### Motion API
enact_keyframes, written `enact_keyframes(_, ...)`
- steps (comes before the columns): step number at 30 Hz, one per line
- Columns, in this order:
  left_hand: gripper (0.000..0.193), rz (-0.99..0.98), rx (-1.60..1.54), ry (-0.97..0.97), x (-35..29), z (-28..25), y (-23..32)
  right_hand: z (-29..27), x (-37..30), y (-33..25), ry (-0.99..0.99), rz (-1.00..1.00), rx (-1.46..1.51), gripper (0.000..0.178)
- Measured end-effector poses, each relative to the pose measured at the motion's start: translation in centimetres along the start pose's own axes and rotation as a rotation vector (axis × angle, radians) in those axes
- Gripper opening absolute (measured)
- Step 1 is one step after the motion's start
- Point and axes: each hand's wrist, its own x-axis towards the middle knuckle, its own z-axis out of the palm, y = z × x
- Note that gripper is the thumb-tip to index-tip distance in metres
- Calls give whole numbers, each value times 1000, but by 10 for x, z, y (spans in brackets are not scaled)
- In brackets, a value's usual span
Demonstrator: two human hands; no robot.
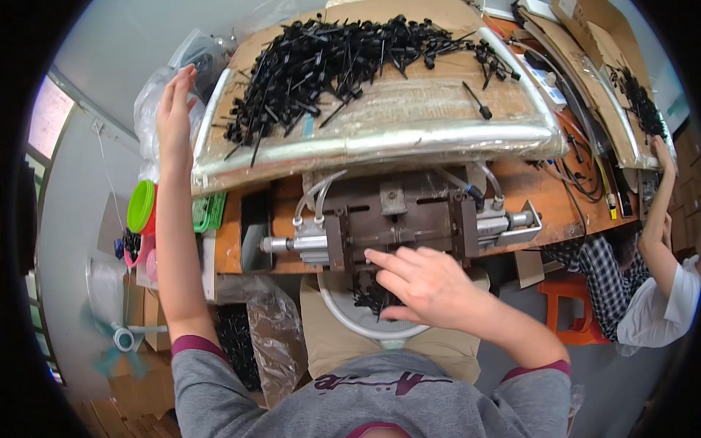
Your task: The person is using a machine fixture to assemble or process small black components.
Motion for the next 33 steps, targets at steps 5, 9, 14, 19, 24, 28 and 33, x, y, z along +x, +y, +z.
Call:
enact_keyframes(5,86,-196,230,-130,101,20,-86,-95,78,138,716,145,-170,31)
enact_keyframes(9,105,-288,123,-341,155,68,-160,-132,82,328,696,747,39,67)
enact_keyframes(14,114,-413,-53,-577,204,113,-195,-134,131,418,374,752,311,80)
enact_keyframes(19,112,-476,-255,-650,220,162,-184,-111,235,419,316,639,591,74)
enact_keyframes(24,89,-598,-470,-862,187,195,-134,-99,287,404,-1,410,733,68)
enact_keyframes(28,76,-751,-540,-923,163,197,-101,-93,279,357,4,390,929,59)
enact_keyframes(33,85,-593,-428,-985,135,203,-74,-98,249,350,31,323,875,54)
